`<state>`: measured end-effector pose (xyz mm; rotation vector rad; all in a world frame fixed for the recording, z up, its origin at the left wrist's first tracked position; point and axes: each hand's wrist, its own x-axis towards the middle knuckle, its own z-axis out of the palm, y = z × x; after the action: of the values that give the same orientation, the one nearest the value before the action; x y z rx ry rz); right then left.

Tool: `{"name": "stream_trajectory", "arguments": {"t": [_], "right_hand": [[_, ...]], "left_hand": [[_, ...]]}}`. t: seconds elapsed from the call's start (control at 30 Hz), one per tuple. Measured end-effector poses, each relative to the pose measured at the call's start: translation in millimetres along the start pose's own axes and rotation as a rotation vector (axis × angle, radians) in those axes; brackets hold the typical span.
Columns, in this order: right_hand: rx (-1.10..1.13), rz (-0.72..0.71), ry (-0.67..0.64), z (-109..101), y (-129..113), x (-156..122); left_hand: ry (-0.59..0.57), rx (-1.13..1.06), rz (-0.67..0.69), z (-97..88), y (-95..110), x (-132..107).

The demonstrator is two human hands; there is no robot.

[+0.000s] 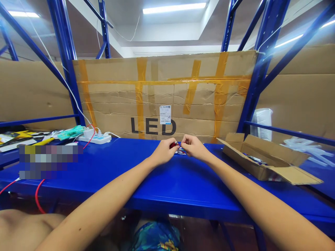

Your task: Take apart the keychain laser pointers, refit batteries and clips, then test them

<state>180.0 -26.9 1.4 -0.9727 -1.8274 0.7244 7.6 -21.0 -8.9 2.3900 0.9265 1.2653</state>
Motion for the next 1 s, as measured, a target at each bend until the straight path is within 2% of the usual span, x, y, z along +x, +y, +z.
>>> {"name": "stream_trajectory", "arguments": {"t": [0.07, 0.17, 0.27, 0.37, 0.5, 0.8, 1.0], "right_hand": [[-0.174, -0.126, 0.043, -2.5, 1.2, 0.6], [-0.433, -0.261, 0.097, -7.5, 0.5, -0.3], [-0.587, -0.315, 0.072, -9.2, -2.5, -3.0], [-0.665, -0.343, 0.025, -6.4, -5.6, -4.9], [-0.748, -0.367, -0.005, -2.0, -7.0, -5.3], [-1.021, -0.392, -0.02, 1.4, -8.9, -5.9], [-1.072, -0.329, -0.007, 4.2, -16.1, -8.3]], "left_hand": [[-0.002, -0.07, -0.039, 1.6, 0.4, 0.2], [-0.037, -0.227, -0.182, 3.9, 4.6, 0.2], [-0.083, -0.359, -0.31, 4.3, 11.2, 0.3], [-0.111, -0.466, -0.369, 3.1, 15.3, 1.0], [-0.081, -0.494, -0.356, 3.5, 12.8, 2.4], [-0.01, -0.378, -0.298, 9.3, 0.6, 2.8], [0.047, -0.29, -0.324, 7.4, -1.7, 5.7]]}}
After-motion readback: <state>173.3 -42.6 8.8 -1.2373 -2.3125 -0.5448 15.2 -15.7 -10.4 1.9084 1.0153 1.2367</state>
